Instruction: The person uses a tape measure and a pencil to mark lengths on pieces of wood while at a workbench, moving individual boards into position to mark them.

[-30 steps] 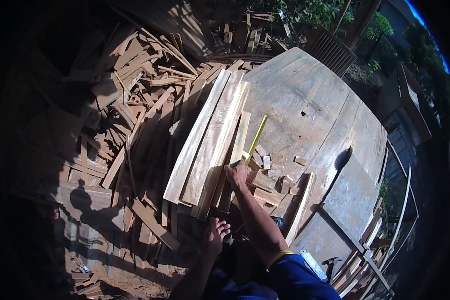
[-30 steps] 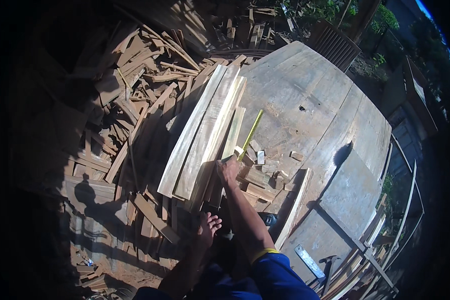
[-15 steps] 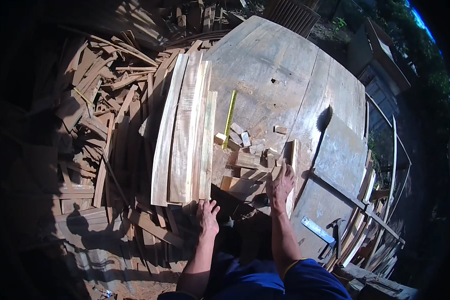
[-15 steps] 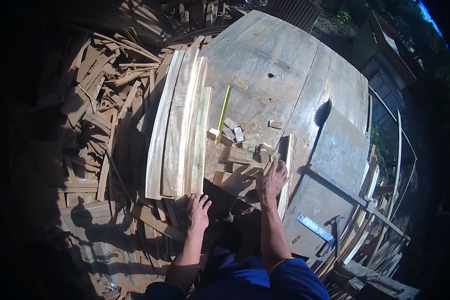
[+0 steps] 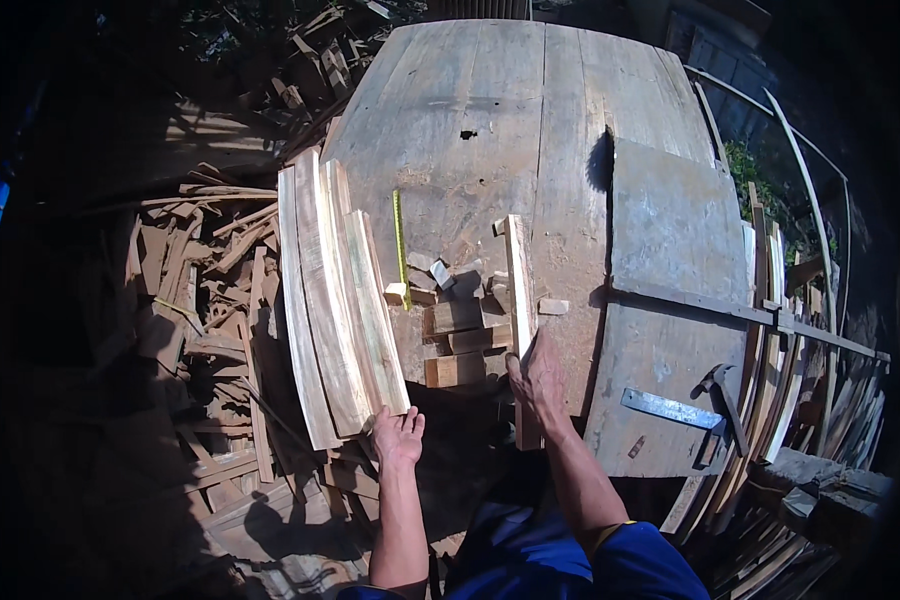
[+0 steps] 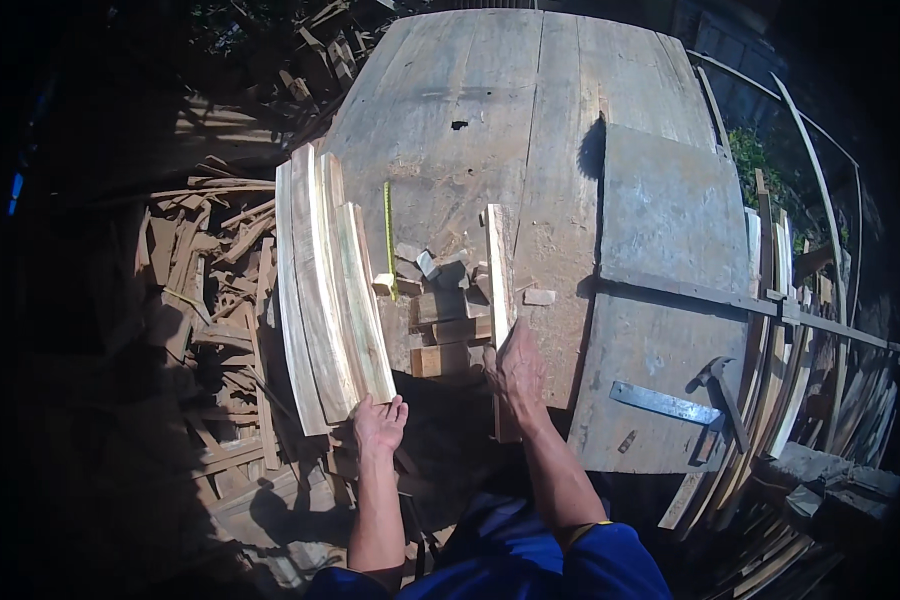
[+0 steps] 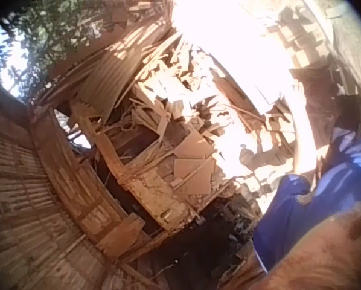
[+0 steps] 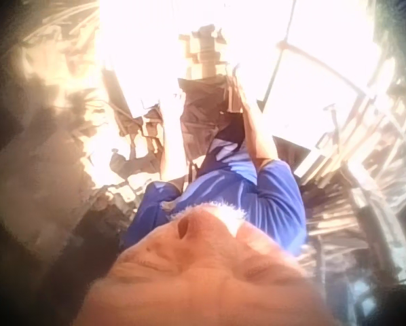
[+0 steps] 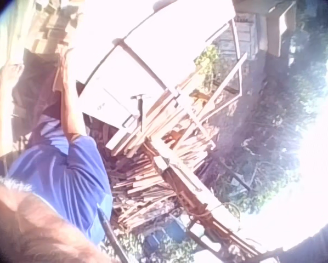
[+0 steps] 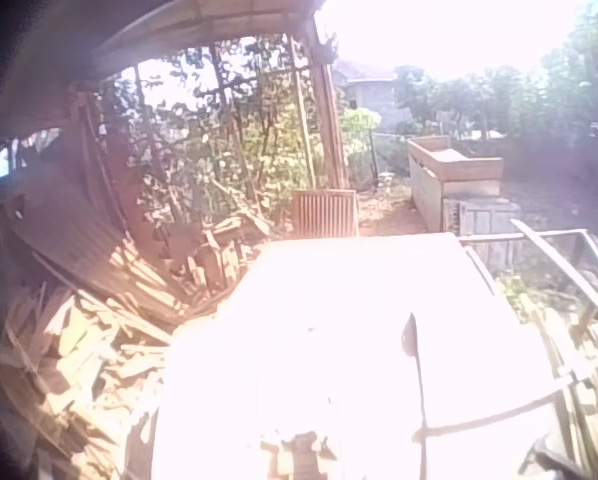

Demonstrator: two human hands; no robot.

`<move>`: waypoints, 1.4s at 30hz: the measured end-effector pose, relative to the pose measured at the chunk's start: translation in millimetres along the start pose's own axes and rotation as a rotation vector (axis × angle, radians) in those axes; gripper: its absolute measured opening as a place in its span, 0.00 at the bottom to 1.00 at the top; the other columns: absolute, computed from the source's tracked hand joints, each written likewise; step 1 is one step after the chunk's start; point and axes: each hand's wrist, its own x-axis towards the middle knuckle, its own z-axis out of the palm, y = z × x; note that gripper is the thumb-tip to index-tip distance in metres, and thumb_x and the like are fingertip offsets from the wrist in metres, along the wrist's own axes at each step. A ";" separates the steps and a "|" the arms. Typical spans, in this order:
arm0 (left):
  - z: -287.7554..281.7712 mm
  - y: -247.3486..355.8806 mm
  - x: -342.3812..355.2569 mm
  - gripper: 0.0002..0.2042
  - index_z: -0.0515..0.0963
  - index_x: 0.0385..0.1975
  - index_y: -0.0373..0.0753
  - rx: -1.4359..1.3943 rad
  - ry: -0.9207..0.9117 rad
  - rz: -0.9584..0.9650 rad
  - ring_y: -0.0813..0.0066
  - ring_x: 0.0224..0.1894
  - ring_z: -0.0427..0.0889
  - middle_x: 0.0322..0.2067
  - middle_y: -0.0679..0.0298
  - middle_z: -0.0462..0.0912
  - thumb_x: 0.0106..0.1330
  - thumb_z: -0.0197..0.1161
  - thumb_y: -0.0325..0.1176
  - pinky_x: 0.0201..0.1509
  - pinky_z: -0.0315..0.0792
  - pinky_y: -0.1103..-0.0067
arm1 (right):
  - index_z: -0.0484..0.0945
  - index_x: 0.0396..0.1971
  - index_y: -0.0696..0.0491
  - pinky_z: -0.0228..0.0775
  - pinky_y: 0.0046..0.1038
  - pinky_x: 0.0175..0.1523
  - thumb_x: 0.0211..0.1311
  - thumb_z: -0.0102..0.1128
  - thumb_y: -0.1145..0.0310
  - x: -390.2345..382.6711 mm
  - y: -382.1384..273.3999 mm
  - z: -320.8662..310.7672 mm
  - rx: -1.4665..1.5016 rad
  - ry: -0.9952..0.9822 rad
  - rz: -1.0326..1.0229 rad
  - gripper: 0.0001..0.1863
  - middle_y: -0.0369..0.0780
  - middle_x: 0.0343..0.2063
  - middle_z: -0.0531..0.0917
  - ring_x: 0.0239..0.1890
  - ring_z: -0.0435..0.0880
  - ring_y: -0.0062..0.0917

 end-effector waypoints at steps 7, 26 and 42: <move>-8.3 -4.7 -2.3 0.27 0.66 0.64 0.32 0.066 0.069 0.081 0.61 0.60 0.73 0.62 0.58 0.70 0.75 0.55 0.46 0.63 0.70 0.60 | 0.66 0.53 0.60 0.78 0.52 0.46 0.56 0.68 0.63 18.3 -80.7 98.3 0.209 -0.153 -0.034 0.29 0.61 0.43 0.76 0.43 0.82 0.58; -74.0 -137.8 -71.2 0.32 0.61 0.72 0.40 0.773 0.070 0.000 0.60 0.66 0.71 0.69 0.57 0.66 0.73 0.60 0.48 0.67 0.65 0.63 | 0.80 0.51 0.56 0.78 0.27 0.40 0.64 0.65 0.74 -86.7 251.7 -294.4 0.195 0.807 0.300 0.16 0.44 0.39 0.84 0.35 0.86 0.26; 31.7 -65.1 -25.0 0.35 0.64 0.68 0.26 1.338 0.604 0.772 0.47 0.65 0.74 0.63 0.41 0.72 0.66 0.65 0.42 0.70 0.67 0.64 | 0.76 0.54 0.61 0.66 0.23 0.39 0.75 0.55 0.49 -70.9 140.9 -464.1 0.663 0.831 -0.611 0.27 0.37 0.38 0.77 0.34 0.72 0.19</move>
